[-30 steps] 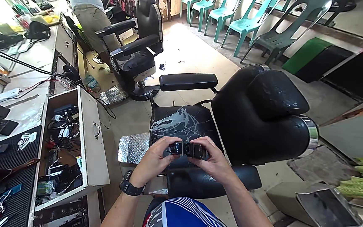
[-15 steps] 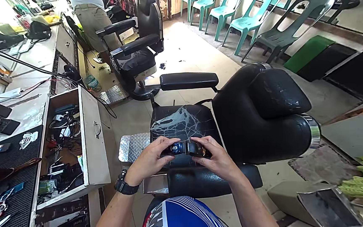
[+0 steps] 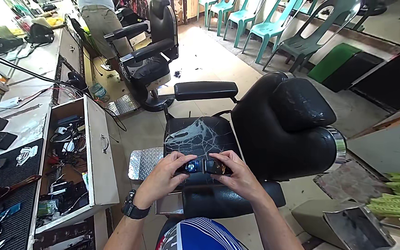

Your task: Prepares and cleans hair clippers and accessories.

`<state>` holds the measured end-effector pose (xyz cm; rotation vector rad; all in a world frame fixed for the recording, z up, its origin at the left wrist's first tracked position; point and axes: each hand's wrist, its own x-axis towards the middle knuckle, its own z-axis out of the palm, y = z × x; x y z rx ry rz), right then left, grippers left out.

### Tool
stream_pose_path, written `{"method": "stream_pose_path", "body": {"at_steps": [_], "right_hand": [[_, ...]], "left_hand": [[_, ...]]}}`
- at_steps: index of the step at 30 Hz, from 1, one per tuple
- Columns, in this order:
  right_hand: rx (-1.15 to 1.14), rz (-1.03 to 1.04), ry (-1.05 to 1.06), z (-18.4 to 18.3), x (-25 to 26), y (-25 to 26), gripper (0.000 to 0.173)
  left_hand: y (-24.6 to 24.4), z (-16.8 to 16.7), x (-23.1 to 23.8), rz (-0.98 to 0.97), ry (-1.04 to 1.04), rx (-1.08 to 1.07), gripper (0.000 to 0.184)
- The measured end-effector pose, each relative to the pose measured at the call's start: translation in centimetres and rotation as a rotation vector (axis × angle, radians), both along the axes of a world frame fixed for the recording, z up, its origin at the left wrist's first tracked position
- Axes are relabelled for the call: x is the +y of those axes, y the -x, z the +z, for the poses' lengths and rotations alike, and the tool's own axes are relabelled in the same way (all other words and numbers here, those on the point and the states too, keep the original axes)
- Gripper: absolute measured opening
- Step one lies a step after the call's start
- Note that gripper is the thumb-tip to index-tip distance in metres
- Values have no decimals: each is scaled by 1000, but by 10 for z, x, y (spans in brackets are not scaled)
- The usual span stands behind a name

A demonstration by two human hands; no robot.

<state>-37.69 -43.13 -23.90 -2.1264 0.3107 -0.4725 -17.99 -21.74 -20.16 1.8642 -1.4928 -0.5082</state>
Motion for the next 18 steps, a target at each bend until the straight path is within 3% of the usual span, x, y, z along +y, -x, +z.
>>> {"method": "stream_pose_path", "body": {"at_steps": [18], "right_hand": [[2,2,39,2,4,5,55]], "left_hand": [[6,3,6,20,-14,-78,49]]}}
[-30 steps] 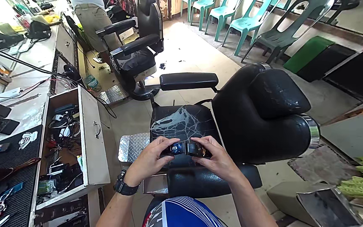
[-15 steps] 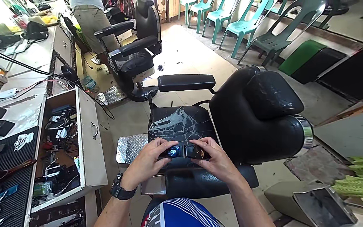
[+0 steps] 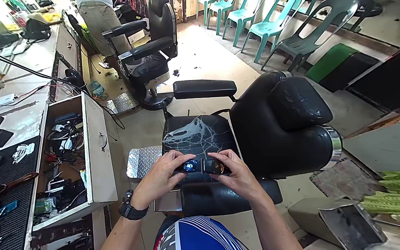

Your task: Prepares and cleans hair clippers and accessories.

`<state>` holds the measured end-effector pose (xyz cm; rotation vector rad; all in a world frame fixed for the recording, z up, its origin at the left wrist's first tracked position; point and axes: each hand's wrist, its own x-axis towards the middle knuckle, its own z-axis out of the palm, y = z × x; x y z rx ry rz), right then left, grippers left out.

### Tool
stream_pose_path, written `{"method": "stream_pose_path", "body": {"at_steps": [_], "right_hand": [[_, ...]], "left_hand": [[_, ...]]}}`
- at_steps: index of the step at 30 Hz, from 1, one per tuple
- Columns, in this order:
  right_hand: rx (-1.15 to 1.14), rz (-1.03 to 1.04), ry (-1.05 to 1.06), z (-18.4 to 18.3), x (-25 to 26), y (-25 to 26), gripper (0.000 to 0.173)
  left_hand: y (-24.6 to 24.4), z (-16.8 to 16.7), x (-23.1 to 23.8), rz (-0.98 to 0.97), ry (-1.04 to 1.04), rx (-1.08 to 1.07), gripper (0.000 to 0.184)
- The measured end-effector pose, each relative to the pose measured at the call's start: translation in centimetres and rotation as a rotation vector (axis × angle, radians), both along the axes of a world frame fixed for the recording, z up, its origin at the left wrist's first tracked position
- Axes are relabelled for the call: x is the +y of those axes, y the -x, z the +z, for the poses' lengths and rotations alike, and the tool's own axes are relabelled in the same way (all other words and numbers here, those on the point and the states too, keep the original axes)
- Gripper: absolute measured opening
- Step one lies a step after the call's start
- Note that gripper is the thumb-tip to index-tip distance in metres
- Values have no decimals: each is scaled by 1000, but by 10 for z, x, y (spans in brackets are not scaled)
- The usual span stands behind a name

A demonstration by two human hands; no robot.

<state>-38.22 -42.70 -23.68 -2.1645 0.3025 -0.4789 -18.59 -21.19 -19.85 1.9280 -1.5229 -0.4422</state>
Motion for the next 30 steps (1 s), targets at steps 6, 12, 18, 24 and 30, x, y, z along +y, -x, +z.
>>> {"method": "stream_pose_path", "body": {"at_steps": [6,12,18,24,30], "right_hand": [[0,-1,2,1,2,1,55],[-12,1,8,1,2,1,55],[-22,0,22,2,3,2,54],[-11,1,18,1,3,3,55],[82,24,-301,-7,6,1,50]], "left_hand": [[1,1,2,3,1,-11,49],[2,1,3,7,12,-27,48],[4,3,4,5,23,-38,48],[4,2,5,11,21,-27,49],[0,-17,2,173,-15,388,53]]}}
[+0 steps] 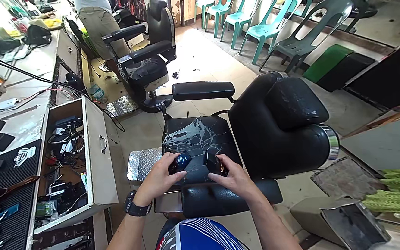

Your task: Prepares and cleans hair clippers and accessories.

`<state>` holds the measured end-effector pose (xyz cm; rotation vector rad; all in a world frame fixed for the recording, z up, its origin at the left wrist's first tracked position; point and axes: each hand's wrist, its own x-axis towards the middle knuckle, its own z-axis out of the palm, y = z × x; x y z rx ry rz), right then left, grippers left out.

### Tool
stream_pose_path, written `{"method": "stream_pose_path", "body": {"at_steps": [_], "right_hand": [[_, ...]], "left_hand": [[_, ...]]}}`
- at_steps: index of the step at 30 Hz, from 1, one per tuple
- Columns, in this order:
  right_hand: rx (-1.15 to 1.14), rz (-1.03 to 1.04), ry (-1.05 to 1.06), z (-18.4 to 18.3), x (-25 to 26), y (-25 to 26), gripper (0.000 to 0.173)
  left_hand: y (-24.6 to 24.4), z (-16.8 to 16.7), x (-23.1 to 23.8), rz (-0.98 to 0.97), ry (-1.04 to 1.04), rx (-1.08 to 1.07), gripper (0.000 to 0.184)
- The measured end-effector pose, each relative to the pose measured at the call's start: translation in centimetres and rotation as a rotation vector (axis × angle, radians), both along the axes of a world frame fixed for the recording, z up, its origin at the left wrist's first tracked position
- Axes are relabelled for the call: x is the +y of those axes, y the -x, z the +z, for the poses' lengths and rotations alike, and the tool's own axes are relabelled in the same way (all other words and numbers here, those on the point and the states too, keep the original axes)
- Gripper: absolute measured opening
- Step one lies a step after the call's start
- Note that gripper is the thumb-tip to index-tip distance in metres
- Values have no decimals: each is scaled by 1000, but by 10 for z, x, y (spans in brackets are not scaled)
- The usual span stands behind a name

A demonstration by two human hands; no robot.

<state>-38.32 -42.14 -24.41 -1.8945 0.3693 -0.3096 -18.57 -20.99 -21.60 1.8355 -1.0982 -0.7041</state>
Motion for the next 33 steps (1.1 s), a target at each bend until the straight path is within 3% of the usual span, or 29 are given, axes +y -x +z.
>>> {"method": "stream_pose_path", "body": {"at_steps": [3,6,14,21,33], "right_hand": [[143,-51,-272,0,12,-5,54],[248,-96,-355,-5,19,-10,65],[128,-254,-870,-24,27,-23,38],[107,-329,-952,-49,24,-31,43],[137,-308,-927,-53,16,-30,42]], "left_hand": [[8,-13,-5,111,-8,321,49],[22,-25,-14,208,21,597,45],[39,-46,-31,335,90,979,41],[36,-68,-44,326,123,1008,46],[33,-85,-51,289,101,1027,44]]}}
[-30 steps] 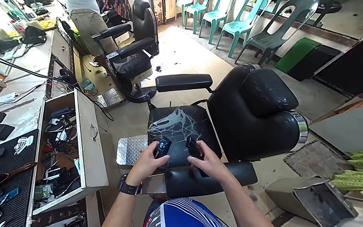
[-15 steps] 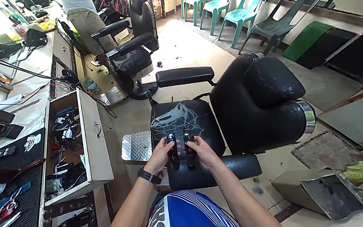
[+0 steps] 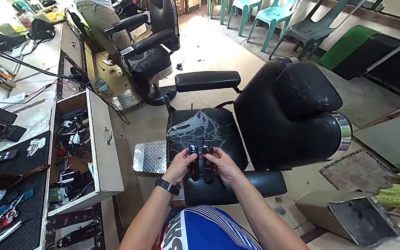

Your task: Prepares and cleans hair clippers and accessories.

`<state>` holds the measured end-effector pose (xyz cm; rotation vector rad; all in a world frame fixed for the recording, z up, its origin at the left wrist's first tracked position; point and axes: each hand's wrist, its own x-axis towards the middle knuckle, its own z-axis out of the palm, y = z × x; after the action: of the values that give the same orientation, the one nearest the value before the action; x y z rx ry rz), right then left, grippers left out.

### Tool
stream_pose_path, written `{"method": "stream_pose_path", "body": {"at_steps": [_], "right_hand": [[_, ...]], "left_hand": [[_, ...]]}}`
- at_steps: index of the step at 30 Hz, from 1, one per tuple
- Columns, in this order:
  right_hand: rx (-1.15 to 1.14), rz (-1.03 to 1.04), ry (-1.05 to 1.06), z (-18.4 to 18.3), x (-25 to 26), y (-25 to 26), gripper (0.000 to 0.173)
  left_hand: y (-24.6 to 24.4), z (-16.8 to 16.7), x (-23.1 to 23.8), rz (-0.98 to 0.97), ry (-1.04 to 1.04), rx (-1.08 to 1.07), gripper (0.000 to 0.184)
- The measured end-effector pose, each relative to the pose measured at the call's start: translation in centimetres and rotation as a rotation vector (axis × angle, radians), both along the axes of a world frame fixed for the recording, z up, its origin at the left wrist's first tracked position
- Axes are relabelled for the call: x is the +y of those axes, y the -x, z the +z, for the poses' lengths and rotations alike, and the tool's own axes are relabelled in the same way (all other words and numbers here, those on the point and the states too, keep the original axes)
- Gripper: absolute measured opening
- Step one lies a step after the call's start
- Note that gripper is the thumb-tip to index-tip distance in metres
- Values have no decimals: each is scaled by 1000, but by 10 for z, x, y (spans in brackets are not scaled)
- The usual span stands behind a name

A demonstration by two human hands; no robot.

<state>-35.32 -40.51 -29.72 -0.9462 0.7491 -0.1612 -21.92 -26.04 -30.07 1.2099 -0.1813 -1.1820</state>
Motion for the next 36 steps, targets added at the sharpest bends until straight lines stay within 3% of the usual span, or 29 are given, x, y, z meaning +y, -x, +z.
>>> {"method": "stream_pose_path", "body": {"at_steps": [36], "right_hand": [[56,94,94,-13,-9,-1,43]], "left_hand": [[2,-6,-6,-33,-42,59,39]]}}
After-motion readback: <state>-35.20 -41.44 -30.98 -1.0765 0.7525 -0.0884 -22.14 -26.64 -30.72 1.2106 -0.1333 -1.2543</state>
